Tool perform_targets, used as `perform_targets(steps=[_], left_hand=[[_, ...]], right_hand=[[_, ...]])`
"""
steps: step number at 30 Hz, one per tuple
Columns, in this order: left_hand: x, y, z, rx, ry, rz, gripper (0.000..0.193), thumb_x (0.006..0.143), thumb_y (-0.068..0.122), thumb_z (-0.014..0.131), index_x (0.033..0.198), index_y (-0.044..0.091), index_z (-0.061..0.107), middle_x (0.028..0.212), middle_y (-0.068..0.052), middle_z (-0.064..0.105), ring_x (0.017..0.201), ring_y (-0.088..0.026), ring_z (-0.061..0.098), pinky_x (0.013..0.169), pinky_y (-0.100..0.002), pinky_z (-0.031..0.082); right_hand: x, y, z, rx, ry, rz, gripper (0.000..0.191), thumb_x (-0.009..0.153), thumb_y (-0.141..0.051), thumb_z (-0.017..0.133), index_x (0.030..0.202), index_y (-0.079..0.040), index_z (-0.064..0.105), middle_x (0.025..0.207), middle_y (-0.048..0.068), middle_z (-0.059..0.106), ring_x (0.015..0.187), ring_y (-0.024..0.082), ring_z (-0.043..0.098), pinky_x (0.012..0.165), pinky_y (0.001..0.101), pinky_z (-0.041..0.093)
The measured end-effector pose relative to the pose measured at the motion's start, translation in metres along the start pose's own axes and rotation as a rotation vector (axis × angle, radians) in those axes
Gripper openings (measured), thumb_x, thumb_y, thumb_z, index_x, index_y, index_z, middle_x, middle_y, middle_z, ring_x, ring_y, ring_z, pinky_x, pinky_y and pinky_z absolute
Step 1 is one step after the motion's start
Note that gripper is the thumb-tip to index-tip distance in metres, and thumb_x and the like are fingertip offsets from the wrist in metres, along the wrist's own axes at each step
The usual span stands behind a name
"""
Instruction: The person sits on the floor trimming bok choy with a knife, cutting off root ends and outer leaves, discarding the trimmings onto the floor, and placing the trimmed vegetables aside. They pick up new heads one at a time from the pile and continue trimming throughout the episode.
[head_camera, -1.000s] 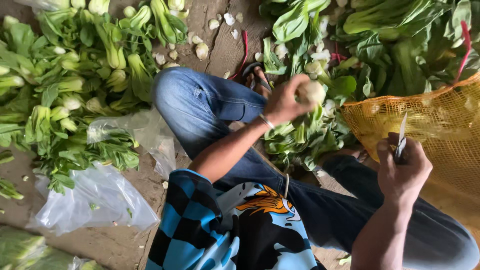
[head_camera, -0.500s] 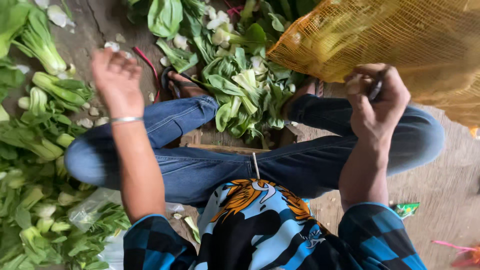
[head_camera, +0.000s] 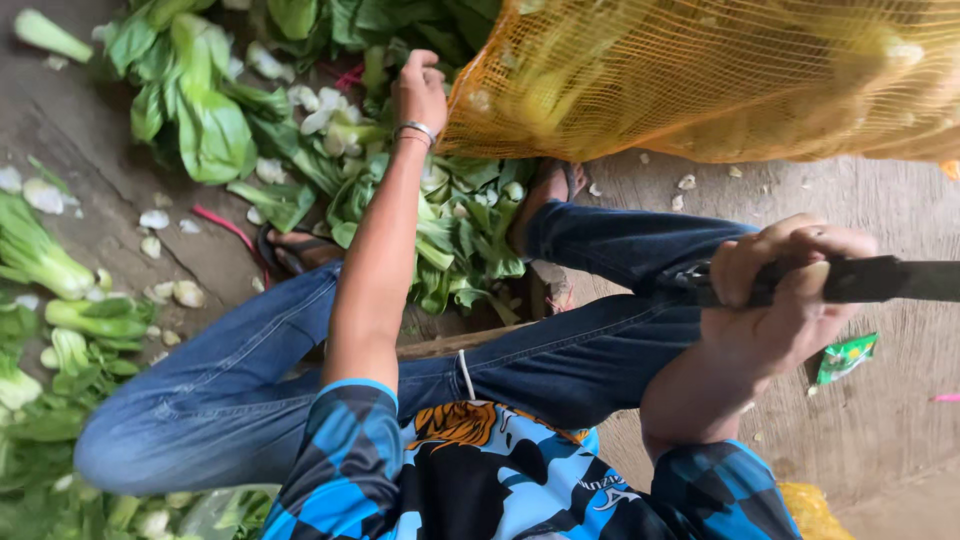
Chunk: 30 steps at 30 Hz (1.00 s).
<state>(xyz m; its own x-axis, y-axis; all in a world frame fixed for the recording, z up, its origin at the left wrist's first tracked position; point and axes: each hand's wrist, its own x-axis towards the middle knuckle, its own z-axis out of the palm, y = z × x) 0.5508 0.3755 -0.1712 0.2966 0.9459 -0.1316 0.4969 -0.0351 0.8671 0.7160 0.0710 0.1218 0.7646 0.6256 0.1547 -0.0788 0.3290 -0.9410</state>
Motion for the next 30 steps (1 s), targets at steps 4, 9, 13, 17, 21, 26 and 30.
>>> perform_targets(steps=[4,9,13,17,21,26,30], left_hand=[[0.006,-0.007,0.032,0.237,-0.226,-0.234,0.031,0.085,0.015,0.070,0.115,0.009,0.069,0.108,-0.015,0.076,0.103,-0.033,0.072,0.091,-0.042,0.056],[-0.010,-0.006,0.041,0.176,-0.321,0.064,0.080,0.072,0.014,0.084,0.142,-0.001,0.046,0.138,-0.029,0.050,0.127,-0.046,0.050,0.108,-0.046,0.043],[-0.016,0.008,0.041,0.372,-0.449,0.089,0.084,0.077,0.032,0.085,0.146,0.003,0.045,0.137,-0.025,0.058,0.125,-0.044,0.055,0.105,-0.052,0.047],[-0.029,0.026,0.045,0.673,-0.389,0.021,0.077,0.073,0.044,0.086,0.136,0.014,0.053,0.130,-0.016,0.063,0.126,-0.040,0.056,0.097,-0.057,0.048],[-0.046,0.028,0.041,0.631,-0.189,0.145,0.080,0.069,0.042,0.089,0.136,0.016,0.055,0.125,-0.014,0.064,0.119,-0.039,0.058,0.089,-0.058,0.048],[-0.062,0.020,-0.001,0.567,-0.062,0.169,0.071,0.074,0.040,0.088,0.135,0.018,0.061,0.124,-0.011,0.068,0.116,-0.037,0.062,0.089,-0.055,0.049],[-0.079,0.024,-0.071,0.444,0.099,0.424,0.076,0.074,0.040,0.091,0.137,0.012,0.058,0.126,-0.016,0.065,0.118,-0.039,0.061,0.095,-0.050,0.051]], right_hand=[[0.001,0.003,-0.007,0.004,-0.029,-0.033,0.025,0.112,-0.025,0.063,0.121,-0.004,0.053,0.087,0.013,0.053,0.051,0.009,0.039,0.046,0.0228,0.032],[0.002,0.009,-0.009,-0.033,-0.018,-0.020,0.029,0.107,-0.029,0.067,0.123,-0.005,0.058,0.088,0.012,0.057,0.060,0.008,0.045,0.054,0.0219,0.036],[0.002,0.006,-0.006,-0.082,-0.062,0.035,0.028,0.106,-0.026,0.072,0.121,-0.005,0.062,0.094,0.010,0.061,0.081,0.016,0.055,0.071,0.0267,0.046],[0.001,0.002,-0.001,-0.037,-0.091,0.139,0.027,0.103,-0.023,0.075,0.117,-0.004,0.062,0.098,0.006,0.065,0.079,0.011,0.057,0.070,0.0237,0.046],[0.000,0.001,0.003,-0.212,-0.105,0.135,0.021,0.102,-0.018,0.073,0.115,-0.004,0.064,0.097,0.001,0.065,0.085,0.007,0.057,0.076,0.0235,0.046],[-0.001,-0.005,0.018,-0.261,-0.121,0.107,0.021,0.101,-0.014,0.073,0.117,-0.003,0.065,0.102,0.000,0.063,0.091,0.005,0.055,0.082,0.0236,0.047],[-0.012,-0.015,0.042,-0.384,-0.204,0.137,0.021,0.097,-0.009,0.073,0.115,-0.002,0.066,0.091,-0.001,0.066,0.084,0.005,0.059,0.076,0.0230,0.050]])
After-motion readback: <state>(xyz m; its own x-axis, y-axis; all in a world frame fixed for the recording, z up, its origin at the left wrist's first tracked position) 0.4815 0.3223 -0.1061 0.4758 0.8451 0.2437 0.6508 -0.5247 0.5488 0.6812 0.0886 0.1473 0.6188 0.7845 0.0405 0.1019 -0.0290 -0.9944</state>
